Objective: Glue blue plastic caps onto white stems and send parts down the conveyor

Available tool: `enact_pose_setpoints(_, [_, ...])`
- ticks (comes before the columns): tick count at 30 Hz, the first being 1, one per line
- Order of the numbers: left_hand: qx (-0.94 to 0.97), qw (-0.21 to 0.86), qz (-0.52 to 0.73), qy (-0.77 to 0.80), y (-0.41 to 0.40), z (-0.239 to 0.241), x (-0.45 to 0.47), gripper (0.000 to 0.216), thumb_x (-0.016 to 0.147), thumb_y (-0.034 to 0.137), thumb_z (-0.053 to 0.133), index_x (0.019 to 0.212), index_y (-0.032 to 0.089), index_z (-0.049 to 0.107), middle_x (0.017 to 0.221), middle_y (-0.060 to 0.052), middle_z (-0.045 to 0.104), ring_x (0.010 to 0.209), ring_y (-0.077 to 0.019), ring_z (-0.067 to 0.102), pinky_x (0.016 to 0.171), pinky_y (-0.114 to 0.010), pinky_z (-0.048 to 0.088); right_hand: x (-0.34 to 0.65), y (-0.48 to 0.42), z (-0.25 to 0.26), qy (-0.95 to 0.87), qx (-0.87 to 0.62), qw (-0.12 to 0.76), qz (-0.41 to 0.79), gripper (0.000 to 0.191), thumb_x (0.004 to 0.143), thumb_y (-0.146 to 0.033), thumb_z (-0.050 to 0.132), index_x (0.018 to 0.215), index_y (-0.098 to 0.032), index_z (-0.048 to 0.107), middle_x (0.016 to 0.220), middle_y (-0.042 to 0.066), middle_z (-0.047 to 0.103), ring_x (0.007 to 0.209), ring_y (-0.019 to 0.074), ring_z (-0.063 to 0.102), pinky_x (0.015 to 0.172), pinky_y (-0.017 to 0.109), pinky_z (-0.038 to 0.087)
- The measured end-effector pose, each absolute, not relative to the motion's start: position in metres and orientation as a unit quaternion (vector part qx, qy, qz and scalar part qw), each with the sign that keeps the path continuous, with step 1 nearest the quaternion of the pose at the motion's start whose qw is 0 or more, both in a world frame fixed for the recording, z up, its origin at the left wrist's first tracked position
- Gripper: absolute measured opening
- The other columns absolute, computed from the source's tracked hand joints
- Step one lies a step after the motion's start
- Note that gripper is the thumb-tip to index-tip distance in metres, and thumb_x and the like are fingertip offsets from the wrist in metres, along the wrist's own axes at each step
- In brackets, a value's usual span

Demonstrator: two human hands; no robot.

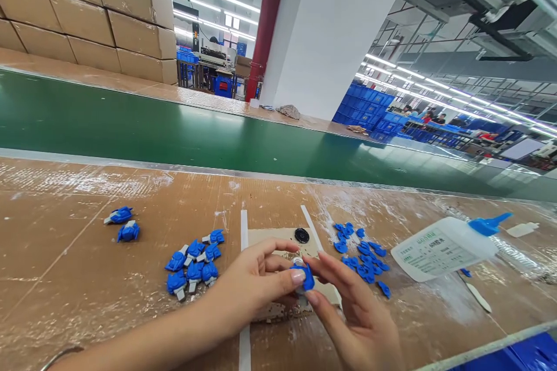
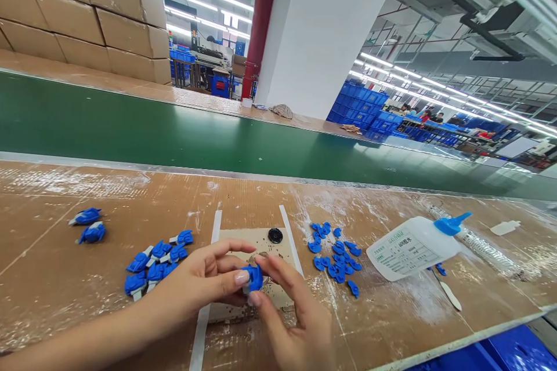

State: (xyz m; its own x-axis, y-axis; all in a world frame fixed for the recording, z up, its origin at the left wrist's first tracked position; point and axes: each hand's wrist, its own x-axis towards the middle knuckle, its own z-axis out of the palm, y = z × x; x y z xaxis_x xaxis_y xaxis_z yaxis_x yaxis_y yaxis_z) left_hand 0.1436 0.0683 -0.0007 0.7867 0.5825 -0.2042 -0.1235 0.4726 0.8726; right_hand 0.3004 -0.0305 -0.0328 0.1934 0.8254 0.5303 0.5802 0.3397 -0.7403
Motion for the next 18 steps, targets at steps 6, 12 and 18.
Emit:
enact_pose_setpoints(6, [0.523, 0.768, 0.197, 0.314, 0.072, 0.001, 0.144, 0.048, 0.057, 0.025, 0.08, 0.099, 0.017, 0.06, 0.085, -0.003, 0.072, 0.075, -0.0148, 0.065, 0.072, -0.027, 0.049, 0.287, -0.025, -0.034, -0.743, -0.511, 0.424, -0.083, 0.045, 0.091, -0.015, 0.053, 0.135, -0.021, 0.046, 0.122, 0.008, 0.065, 0.117, 0.022, 0.059, 0.093, 0.035, 0.055])
enact_pose_setpoints(12, [0.729, 0.489, 0.264, 0.4, 0.13, 0.014, 0.119, 0.035, 0.069, 0.031, 0.067, 0.102, 0.019, 0.062, 0.1, -0.005, 0.073, 0.093, -0.0211, 0.068, 0.086, -0.034, 0.053, 0.349, -0.01, -0.044, -0.656, -0.643, 0.362, -0.161, 0.022, 0.097, -0.027, 0.048, 0.115, -0.021, 0.059, 0.107, 0.009, 0.068, 0.1, 0.0228, 0.064, 0.085, 0.039, 0.055])
enact_pose_setpoints(18, [0.834, 0.115, 0.144, 0.519, 0.193, 0.012, 0.074, 0.035, 0.08, 0.025, 0.048, 0.109, 0.015, 0.064, 0.107, -0.016, 0.07, 0.104, -0.0383, 0.063, 0.085, -0.05, 0.049, 0.419, 0.019, -0.072, -0.676, -0.668, 0.276, -0.144, 0.022, 0.093, -0.024, 0.046, 0.095, -0.017, 0.066, 0.092, 0.009, 0.069, 0.085, 0.0259, 0.066, 0.074, 0.043, 0.056])
